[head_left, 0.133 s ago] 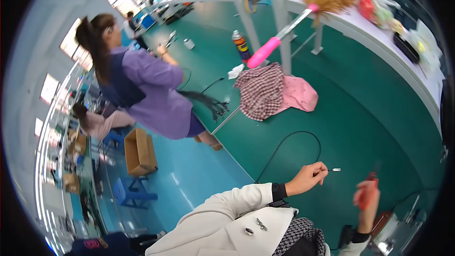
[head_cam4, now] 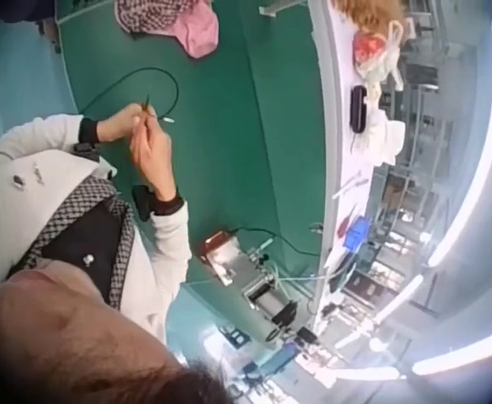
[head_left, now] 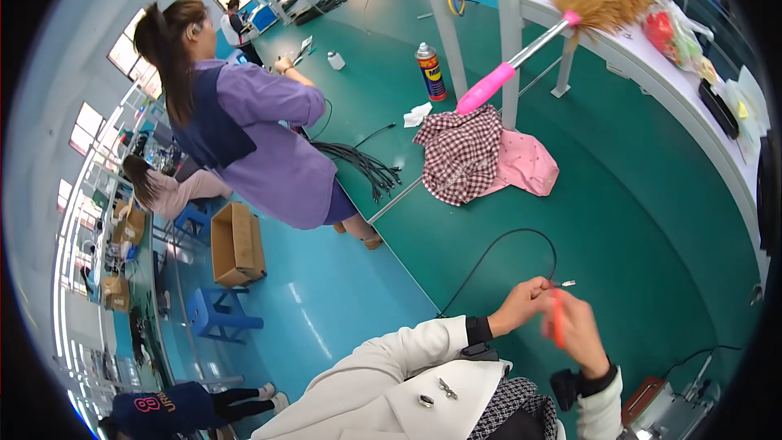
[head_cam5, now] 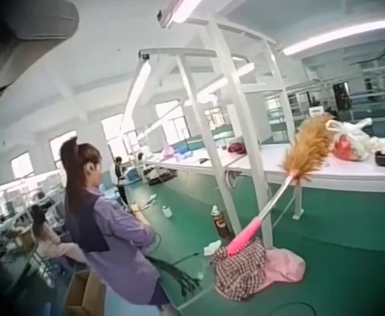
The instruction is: Stripping the insulation from the ends of multiple black wires using a pair of scissors.
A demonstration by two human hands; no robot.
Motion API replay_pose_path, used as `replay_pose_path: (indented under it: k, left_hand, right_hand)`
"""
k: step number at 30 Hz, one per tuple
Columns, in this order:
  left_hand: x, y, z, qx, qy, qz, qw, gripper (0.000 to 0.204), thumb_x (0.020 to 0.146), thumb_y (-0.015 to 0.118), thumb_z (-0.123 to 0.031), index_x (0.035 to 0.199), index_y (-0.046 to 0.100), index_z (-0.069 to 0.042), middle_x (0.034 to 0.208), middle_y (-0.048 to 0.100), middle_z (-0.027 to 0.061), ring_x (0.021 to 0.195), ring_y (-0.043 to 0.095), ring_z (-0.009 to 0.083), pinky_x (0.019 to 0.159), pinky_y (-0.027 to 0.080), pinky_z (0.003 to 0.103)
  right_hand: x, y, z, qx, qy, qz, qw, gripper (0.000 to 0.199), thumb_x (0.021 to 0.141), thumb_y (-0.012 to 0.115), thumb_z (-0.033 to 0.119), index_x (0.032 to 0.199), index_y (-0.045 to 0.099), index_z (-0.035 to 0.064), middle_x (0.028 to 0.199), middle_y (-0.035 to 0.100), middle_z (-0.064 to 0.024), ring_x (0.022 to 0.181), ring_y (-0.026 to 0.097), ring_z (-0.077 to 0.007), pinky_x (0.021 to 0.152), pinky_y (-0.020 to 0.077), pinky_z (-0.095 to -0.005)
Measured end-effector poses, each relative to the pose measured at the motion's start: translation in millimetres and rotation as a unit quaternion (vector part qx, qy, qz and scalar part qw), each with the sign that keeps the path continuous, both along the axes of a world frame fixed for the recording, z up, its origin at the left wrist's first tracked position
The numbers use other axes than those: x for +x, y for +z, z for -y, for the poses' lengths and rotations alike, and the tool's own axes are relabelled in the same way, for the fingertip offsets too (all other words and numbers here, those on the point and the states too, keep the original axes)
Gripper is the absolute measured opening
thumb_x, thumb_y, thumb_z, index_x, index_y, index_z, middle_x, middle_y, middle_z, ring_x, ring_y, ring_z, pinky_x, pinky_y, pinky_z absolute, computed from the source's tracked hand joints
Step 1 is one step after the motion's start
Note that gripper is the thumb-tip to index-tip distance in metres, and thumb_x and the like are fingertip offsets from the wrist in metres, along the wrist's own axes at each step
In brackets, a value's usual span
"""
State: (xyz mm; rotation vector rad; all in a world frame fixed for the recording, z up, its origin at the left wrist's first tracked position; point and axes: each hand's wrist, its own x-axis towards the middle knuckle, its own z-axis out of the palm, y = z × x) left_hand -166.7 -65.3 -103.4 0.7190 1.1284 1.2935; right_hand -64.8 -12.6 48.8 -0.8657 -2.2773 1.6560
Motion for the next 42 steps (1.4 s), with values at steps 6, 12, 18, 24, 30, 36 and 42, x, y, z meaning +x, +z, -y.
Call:
replay_pose_path:
  k: [6, 12, 18, 24, 30, 36, 42]
  left_hand:
    - [-25.3, -9.1, 41.1, 0.216, 0.293, 0.097, 0.926, 0.012, 0.092, 0.055, -0.014, 0.096, 0.055, -0.003, 0.076, 0.059, 0.0006, 0.07, 0.055, 0.0118, 0.065, 0.046, 0.027]
    - [-82.7, 49.0, 62.1, 0.024, 0.194, -0.065, 0.978, 0.014, 0.095, 0.054, -0.013, 0.095, 0.061, -0.001, 0.075, 0.061, 0.0011, 0.067, 0.054, 0.0065, 0.06, 0.042, 0.023]
    - [-73.4, 73.1, 55.3, 0.032, 0.093, -0.032, 0.995, 0.016, 0.095, 0.054, -0.012, 0.098, 0.061, 0.001, 0.074, 0.061, 0.0013, 0.071, 0.055, 0.0057, 0.065, 0.044, 0.022]
    - [-55.3, 82.2, 50.0, 0.031, 0.042, -0.105, 0.993, 0.013, 0.093, 0.056, -0.006, 0.098, 0.06, 0.004, 0.075, 0.061, 0.002, 0.07, 0.056, 0.0052, 0.062, 0.044, 0.02]
    - [-45.2, 98.6, 49.2, 0.05, 0.043, -0.2, 0.978, 0.01, 0.089, 0.059, -0.002, 0.096, 0.061, 0.005, 0.077, 0.062, 0.0039, 0.072, 0.058, 0.0057, 0.057, 0.045, 0.021]
    - [-44.4, 100.4, 50.3, 0.115, 0.025, -0.337, 0.934, 0.009, 0.085, 0.062, 0.001, 0.094, 0.064, 0.004, 0.082, 0.064, 0.0076, 0.071, 0.06, 0.0092, 0.057, 0.048, 0.022]
    - [-43.0, 101.0, 45.8, 0.129, -0.009, -0.353, 0.927, 0.011, 0.084, 0.063, 0.002, 0.094, 0.064, 0.003, 0.085, 0.065, 0.0092, 0.071, 0.061, 0.0114, 0.058, 0.049, 0.023]
  right_hand:
    - [-106.1, 22.1, 36.4, 0.13, 0.23, -0.038, 0.964, 0.027, 0.095, 0.052, 0.025, 0.087, 0.058, 0.0002, 0.056, 0.053, -0.0024, 0.05, 0.048, -0.0095, 0.047, 0.0392, -0.0249]
    - [-56.2, 2.9, 17.0, -0.101, 0.031, 0.049, 0.993, 0.029, 0.097, 0.05, 0.028, 0.093, 0.058, -0.0003, 0.06, 0.055, -0.0032, 0.054, 0.05, -0.0109, 0.051, 0.0424, -0.0268]
    - [21.9, -39.8, 18.7, -0.054, -0.101, 0.085, 0.99, 0.031, 0.097, 0.048, 0.029, 0.1, 0.055, -0.0013, 0.068, 0.058, -0.005, 0.061, 0.055, -0.0125, 0.057, 0.0458, -0.0282]
    - [50.6, -48.8, 49.8, -0.051, -0.11, 0.097, 0.988, 0.032, 0.095, 0.05, 0.029, 0.106, 0.053, -0.0019, 0.075, 0.06, -0.0069, 0.069, 0.058, -0.0139, 0.065, 0.0481, -0.029]
    - [48.1, -56.5, 76.8, -0.135, -0.134, 0.006, 0.982, 0.03, 0.094, 0.052, 0.025, 0.108, 0.051, -0.0013, 0.077, 0.06, -0.0068, 0.07, 0.058, -0.0154, 0.067, 0.0484, -0.0305]
    - [38.7, -61.3, 81.7, -0.167, -0.143, -0.039, 0.975, 0.03, 0.095, 0.051, 0.025, 0.109, 0.051, -0.0011, 0.08, 0.061, -0.0068, 0.071, 0.058, -0.0159, 0.068, 0.0481, -0.0307]
    - [37.3, -61.7, 77.1, -0.201, -0.133, -0.059, 0.969, 0.032, 0.096, 0.047, 0.027, 0.11, 0.051, -0.0015, 0.081, 0.061, -0.0074, 0.073, 0.058, -0.0164, 0.069, 0.0478, -0.0299]
